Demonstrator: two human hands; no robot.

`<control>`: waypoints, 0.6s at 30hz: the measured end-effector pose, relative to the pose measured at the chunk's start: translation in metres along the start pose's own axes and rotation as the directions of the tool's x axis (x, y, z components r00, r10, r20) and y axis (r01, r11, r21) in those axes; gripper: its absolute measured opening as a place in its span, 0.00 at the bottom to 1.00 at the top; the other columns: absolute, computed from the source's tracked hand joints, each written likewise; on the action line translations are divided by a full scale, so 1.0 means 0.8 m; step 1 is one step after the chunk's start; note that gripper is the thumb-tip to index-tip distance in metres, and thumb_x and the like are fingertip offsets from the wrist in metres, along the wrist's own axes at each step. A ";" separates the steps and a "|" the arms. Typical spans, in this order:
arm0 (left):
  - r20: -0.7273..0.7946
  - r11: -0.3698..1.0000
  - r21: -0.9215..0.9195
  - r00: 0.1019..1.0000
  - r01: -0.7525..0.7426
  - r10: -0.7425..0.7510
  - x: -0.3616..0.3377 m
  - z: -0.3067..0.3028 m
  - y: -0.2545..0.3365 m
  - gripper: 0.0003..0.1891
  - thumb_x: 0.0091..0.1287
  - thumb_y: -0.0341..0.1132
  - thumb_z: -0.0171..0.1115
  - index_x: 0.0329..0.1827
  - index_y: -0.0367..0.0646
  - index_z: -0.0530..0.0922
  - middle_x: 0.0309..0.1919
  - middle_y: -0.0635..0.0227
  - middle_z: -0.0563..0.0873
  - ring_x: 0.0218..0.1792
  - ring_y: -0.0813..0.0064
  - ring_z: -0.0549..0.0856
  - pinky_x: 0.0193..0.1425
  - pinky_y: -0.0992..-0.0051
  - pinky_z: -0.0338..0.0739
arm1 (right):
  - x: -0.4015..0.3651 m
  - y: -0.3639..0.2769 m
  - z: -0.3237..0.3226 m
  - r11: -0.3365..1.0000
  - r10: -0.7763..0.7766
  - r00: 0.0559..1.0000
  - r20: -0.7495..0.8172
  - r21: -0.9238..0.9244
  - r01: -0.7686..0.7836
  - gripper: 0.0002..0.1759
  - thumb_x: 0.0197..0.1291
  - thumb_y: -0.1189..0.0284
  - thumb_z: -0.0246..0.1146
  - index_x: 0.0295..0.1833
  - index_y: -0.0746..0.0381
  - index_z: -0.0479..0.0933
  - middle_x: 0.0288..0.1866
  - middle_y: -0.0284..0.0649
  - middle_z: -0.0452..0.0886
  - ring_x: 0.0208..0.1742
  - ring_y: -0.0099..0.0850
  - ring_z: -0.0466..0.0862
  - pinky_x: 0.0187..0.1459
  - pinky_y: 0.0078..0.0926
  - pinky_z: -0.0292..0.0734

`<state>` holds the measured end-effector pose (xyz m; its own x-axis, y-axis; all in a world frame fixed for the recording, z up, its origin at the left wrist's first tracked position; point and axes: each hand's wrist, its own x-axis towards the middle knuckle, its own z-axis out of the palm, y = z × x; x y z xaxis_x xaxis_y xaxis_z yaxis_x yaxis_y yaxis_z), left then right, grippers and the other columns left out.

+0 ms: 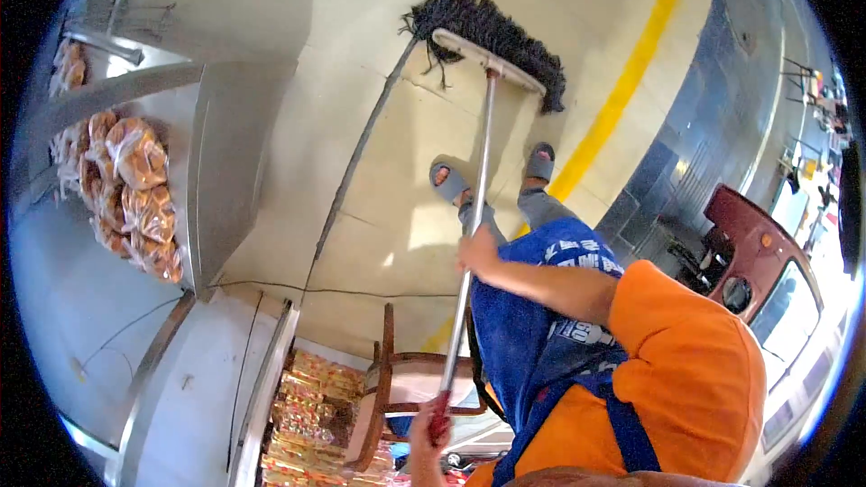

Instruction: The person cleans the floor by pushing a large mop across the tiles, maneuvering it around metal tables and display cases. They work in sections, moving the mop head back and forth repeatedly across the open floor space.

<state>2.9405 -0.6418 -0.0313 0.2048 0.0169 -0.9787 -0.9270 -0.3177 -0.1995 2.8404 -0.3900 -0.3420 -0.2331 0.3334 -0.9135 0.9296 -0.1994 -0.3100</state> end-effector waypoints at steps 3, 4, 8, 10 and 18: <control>0.342 0.999 0.023 0.939 -0.038 0.027 0.011 0.144 0.027 0.33 0.68 0.54 0.59 0.68 0.42 0.66 0.21 0.72 0.75 0.09 0.85 0.66 0.09 0.84 0.57 | 0.052 -0.095 -0.101 0.997 0.075 0.993 -0.096 0.035 -0.072 0.19 0.57 0.68 0.62 0.49 0.70 0.72 0.27 0.49 0.81 0.20 0.39 0.82 0.21 0.37 0.78; 0.451 1.000 -0.026 0.892 -0.013 0.023 0.022 0.180 0.039 0.33 0.68 0.52 0.59 0.71 0.44 0.63 0.22 0.72 0.74 0.09 0.85 0.65 0.09 0.84 0.56 | 0.087 -0.114 -0.135 0.716 -0.150 0.968 0.200 -0.654 0.246 0.16 0.49 0.67 0.67 0.40 0.64 0.78 0.30 0.46 0.83 0.29 0.42 0.83 0.29 0.38 0.79; 0.692 0.992 -0.079 0.722 0.098 -0.016 0.083 0.324 0.085 0.27 0.73 0.48 0.54 0.70 0.46 0.64 0.22 0.74 0.71 0.10 0.87 0.63 0.10 0.85 0.58 | 0.257 -0.176 -0.249 -0.046 -0.591 0.754 0.288 -0.945 0.324 0.05 0.43 0.68 0.67 0.19 0.46 0.81 0.20 0.31 0.82 0.27 0.31 0.83 0.22 0.33 0.71; 0.713 0.996 -0.013 0.699 0.087 -0.052 0.098 0.391 0.101 0.25 0.74 0.46 0.54 0.70 0.46 0.63 0.22 0.76 0.69 0.10 0.88 0.62 0.11 0.85 0.58 | 0.407 -0.177 -0.301 0.073 -0.561 0.783 0.269 -0.926 0.371 0.04 0.46 0.69 0.67 0.23 0.51 0.85 0.25 0.35 0.85 0.31 0.33 0.86 0.31 0.37 0.80; 0.579 0.998 -0.030 0.815 0.055 -0.028 0.125 0.263 0.111 0.24 0.72 0.35 0.57 0.69 0.41 0.65 0.21 0.75 0.68 0.11 0.89 0.60 0.10 0.87 0.51 | 0.298 -0.148 -0.181 -0.061 -0.496 0.857 0.139 -0.990 0.125 0.11 0.60 0.72 0.57 0.40 0.63 0.84 0.36 0.46 0.84 0.42 0.40 0.85 0.34 0.38 0.81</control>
<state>2.8129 -0.4687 -0.1575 0.0106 0.5714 -0.8206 -0.9045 -0.3444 -0.2514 2.7164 -0.1531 -0.4853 -0.7001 0.2571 -0.6661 0.1973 0.9663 0.1655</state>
